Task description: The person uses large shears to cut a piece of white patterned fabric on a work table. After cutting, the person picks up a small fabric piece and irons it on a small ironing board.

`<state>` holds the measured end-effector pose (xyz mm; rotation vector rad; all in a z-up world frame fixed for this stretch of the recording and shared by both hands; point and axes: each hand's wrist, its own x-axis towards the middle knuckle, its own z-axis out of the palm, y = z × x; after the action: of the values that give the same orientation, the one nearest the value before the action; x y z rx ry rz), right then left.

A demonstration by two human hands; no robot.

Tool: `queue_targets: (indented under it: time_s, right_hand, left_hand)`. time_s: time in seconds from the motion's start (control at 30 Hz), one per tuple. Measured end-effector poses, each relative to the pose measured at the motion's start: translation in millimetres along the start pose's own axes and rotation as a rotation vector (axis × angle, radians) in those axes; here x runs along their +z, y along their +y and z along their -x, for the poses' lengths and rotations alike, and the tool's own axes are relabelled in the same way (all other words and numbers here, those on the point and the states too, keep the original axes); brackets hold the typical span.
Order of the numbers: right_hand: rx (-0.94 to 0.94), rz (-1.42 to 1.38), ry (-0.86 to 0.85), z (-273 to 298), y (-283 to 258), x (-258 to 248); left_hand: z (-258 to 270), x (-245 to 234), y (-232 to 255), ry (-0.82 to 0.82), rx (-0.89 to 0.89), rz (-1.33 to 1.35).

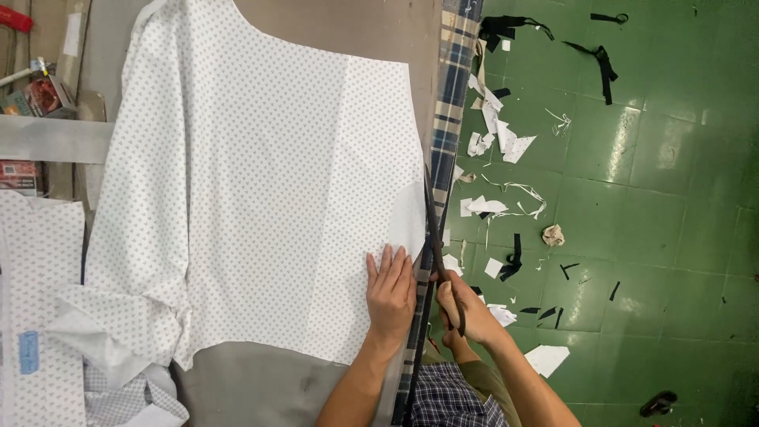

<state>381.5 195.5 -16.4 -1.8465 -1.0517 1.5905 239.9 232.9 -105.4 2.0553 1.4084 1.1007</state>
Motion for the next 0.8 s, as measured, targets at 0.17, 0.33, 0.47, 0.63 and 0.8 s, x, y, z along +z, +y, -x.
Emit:
queue_targets:
  time_s: [0.17,0.33,0.47,0.63,0.8]
  right_hand:
    - [-0.006,0.027,0.001,1.8,-2.0,0.9]
    - [-0.006,0.079,0.008,-0.8,2.5,3.7]
    - [0.023,0.108,0.033,-6.9,7.6,3.0]
    - [0.057,0.161,0.075,-12.3,22.4,6.3]
    - [0.04,0.23,0.095,-13.8,20.1,6.2]
  left_hand:
    - [-1.9,-2.3,0.1,0.01,0.009,0.014]
    - [-3.9,-4.3,2.0,0.04,0.028,0.018]
    - [-6.1,-4.9,3.0,0.033,0.029,0.011]
    - [-4.3,-3.9,0.9,0.016,0.036,0.004]
    - [-4.1,-4.7,1.9,-0.002,0.018,-0.02]
